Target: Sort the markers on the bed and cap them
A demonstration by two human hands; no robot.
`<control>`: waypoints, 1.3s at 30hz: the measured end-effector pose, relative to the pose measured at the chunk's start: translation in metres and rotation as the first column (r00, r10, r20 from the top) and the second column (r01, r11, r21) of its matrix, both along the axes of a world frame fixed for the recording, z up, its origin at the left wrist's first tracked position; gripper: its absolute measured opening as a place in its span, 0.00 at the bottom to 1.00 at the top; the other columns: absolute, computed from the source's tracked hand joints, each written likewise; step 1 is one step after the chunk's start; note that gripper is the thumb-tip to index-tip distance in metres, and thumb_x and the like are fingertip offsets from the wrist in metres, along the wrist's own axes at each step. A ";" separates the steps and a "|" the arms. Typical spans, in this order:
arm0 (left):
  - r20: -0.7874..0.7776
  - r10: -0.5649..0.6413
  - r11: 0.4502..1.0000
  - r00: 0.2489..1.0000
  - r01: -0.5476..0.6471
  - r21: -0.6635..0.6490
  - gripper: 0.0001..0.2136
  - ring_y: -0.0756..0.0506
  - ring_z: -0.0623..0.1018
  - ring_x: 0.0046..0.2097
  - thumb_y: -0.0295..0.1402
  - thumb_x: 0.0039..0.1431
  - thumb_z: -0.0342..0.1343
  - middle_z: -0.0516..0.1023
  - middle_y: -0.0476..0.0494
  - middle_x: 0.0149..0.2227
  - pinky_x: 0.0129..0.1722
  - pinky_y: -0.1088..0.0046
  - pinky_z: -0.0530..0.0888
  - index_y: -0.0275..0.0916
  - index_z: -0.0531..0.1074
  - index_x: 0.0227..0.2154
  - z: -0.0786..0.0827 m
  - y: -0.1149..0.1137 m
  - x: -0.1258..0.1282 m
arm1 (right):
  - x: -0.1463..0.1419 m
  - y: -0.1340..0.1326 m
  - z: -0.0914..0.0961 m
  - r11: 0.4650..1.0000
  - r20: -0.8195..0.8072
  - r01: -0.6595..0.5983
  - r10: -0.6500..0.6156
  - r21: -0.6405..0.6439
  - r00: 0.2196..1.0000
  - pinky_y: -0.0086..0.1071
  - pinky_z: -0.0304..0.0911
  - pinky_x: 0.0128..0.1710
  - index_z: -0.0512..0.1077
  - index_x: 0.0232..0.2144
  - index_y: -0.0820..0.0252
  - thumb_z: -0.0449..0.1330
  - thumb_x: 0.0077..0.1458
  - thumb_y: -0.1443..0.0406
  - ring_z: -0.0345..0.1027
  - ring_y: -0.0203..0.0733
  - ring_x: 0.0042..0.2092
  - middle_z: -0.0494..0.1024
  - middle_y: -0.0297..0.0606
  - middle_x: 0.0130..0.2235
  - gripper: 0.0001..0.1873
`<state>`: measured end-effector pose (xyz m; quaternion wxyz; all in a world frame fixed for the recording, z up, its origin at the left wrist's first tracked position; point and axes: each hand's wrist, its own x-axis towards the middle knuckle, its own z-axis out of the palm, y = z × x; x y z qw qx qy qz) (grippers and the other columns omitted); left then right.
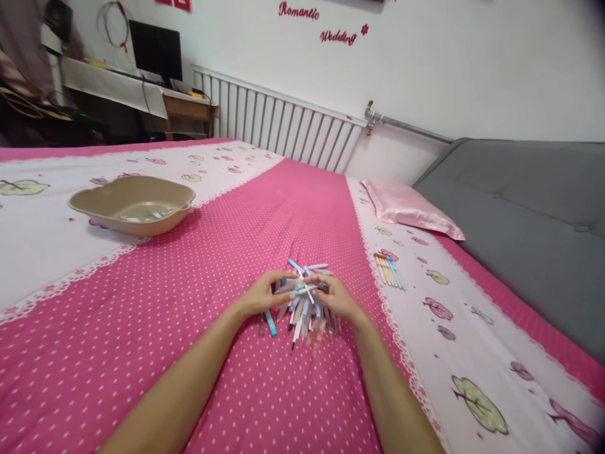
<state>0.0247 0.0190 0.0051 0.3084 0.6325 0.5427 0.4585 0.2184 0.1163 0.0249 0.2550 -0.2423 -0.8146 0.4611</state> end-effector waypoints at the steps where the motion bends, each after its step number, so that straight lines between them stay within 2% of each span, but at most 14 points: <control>1: -0.020 0.020 1.000 1.000 -0.020 -0.006 0.24 0.39 0.75 0.46 0.44 0.48 0.60 0.77 0.40 0.45 0.48 0.64 0.69 0.36 0.73 0.48 0.000 -0.002 0.000 | 0.005 -0.004 -0.003 1.000 0.007 0.009 -0.009 0.015 1.000 0.39 0.62 0.48 0.75 0.37 0.59 0.56 0.45 0.70 0.71 0.44 0.44 0.79 0.39 0.40 0.15; 5: 0.017 0.099 0.994 0.995 -0.098 -0.037 0.23 0.41 0.76 0.40 0.47 0.47 0.59 0.79 0.42 0.39 0.42 0.67 0.71 0.37 0.76 0.43 -0.001 -0.008 0.001 | 0.016 -0.012 -0.006 0.998 -0.013 0.058 -0.058 0.000 0.998 0.40 0.62 0.51 0.74 0.41 0.59 0.53 0.44 0.73 0.71 0.45 0.48 0.78 0.39 0.45 0.20; 8: 0.143 0.191 0.980 0.971 -0.182 -0.076 0.24 0.42 0.76 0.39 0.48 0.47 0.59 0.79 0.41 0.37 0.39 0.69 0.71 0.35 0.77 0.42 0.000 -0.015 0.003 | 0.019 -0.011 -0.003 0.994 -0.086 0.100 -0.104 -0.053 0.991 0.38 0.62 0.52 0.73 0.40 0.59 0.51 0.42 0.75 0.71 0.42 0.48 0.77 0.39 0.46 0.22; 11: 0.278 0.260 0.965 0.925 -0.239 -0.110 0.24 0.43 0.76 0.36 0.49 0.47 0.58 0.79 0.41 0.36 0.36 0.71 0.71 0.34 0.76 0.41 0.003 -0.020 0.005 | 0.024 -0.007 -0.001 0.977 -0.101 0.201 -0.207 -0.065 0.973 0.38 0.63 0.51 0.73 0.38 0.61 0.50 0.42 0.75 0.72 0.41 0.45 0.78 0.40 0.43 0.20; 15: 0.348 0.328 0.945 0.878 -0.307 -0.114 0.24 0.45 0.76 0.35 0.49 0.44 0.60 0.79 0.43 0.35 0.36 0.71 0.71 0.35 0.77 0.39 0.003 -0.019 0.003 | 0.036 0.002 -0.004 0.901 0.038 0.434 -0.433 -0.015 0.900 0.38 0.67 0.45 0.73 0.39 0.63 0.51 0.47 0.74 0.73 0.42 0.42 0.79 0.44 0.41 0.17; 17: 0.356 0.346 0.938 0.868 -0.327 -0.115 0.25 0.45 0.76 0.35 0.50 0.44 0.60 0.79 0.43 0.35 0.36 0.71 0.71 0.36 0.77 0.40 0.001 -0.017 0.002 | 0.042 0.006 -0.005 0.868 0.100 0.497 -0.496 0.015 0.863 0.36 0.68 0.42 0.72 0.39 0.64 0.51 0.49 0.74 0.74 0.41 0.39 0.78 0.45 0.41 0.16; 21: 0.362 0.378 0.925 0.852 -0.361 -0.119 0.27 0.46 0.75 0.35 0.52 0.43 0.61 0.79 0.42 0.35 0.35 0.72 0.71 0.34 0.76 0.40 -0.002 -0.014 0.000 | 0.050 0.007 -0.002 0.862 0.171 0.505 -0.504 0.044 0.846 0.35 0.68 0.40 0.73 0.37 0.63 0.53 0.50 0.73 0.75 0.40 0.34 0.80 0.42 0.36 0.13; 24: 0.361 0.414 0.909 0.836 -0.401 -0.113 0.28 0.46 0.75 0.34 0.53 0.43 0.61 0.79 0.41 0.34 0.33 0.73 0.70 0.33 0.76 0.39 -0.002 -0.014 0.000 | 0.049 0.003 0.005 0.856 0.225 0.511 -0.515 0.081 0.827 0.36 0.66 0.40 0.75 0.36 0.60 0.55 0.50 0.70 0.75 0.42 0.35 0.80 0.39 0.32 0.11; 27: 0.347 0.440 0.895 0.828 -0.437 -0.091 0.27 0.46 0.75 0.34 0.53 0.43 0.61 0.79 0.41 0.35 0.33 0.72 0.70 0.33 0.77 0.37 -0.003 -0.014 0.000 | 0.045 -0.002 0.011 0.849 0.294 0.513 -0.527 0.130 0.798 0.36 0.64 0.39 0.75 0.34 0.59 0.57 0.51 0.66 0.74 0.44 0.36 0.80 0.39 0.33 0.09; 30: 0.263 0.443 0.893 0.857 -0.447 -0.047 0.24 0.46 0.75 0.33 0.52 0.45 0.59 0.78 0.41 0.33 0.33 0.71 0.70 0.34 0.77 0.36 -0.003 -0.015 -0.001 | 0.039 -0.005 0.010 0.840 0.380 0.501 -0.542 0.210 0.749 0.34 0.62 0.36 0.75 0.37 0.59 0.58 0.53 0.60 0.73 0.45 0.37 0.80 0.41 0.35 0.12; 33: 0.042 0.426 0.902 0.904 -0.428 0.060 0.19 0.46 0.74 0.34 0.47 0.51 0.56 0.78 0.42 0.32 0.36 0.70 0.70 0.35 0.77 0.34 0.000 -0.018 0.001 | 0.032 -0.009 0.005 0.828 0.421 0.499 -0.560 0.255 0.714 0.33 0.59 0.32 0.74 0.38 0.60 0.58 0.53 0.56 0.72 0.45 0.35 0.79 0.42 0.33 0.15; 36: -0.186 0.355 0.925 0.916 -0.315 0.215 0.14 0.45 0.74 0.37 0.43 0.53 0.55 0.78 0.41 0.34 0.42 0.68 0.70 0.36 0.77 0.32 0.004 -0.021 0.005 | 0.025 -0.013 0.000 0.819 0.440 0.500 -0.573 0.280 0.691 0.31 0.56 0.30 0.72 0.37 0.59 0.59 0.52 0.56 0.70 0.43 0.33 0.78 0.39 0.30 0.15; 39: -0.320 0.291 0.929 0.902 -0.187 0.318 0.12 0.45 0.74 0.38 0.40 0.54 0.55 0.78 0.40 0.34 0.43 0.67 0.69 0.37 0.77 0.32 0.004 -0.021 0.009 | 0.021 -0.017 0.000 0.798 0.463 0.502 -0.602 0.333 0.650 0.30 0.55 0.30 0.72 0.37 0.59 0.58 0.52 0.58 0.70 0.42 0.34 0.78 0.38 0.32 0.13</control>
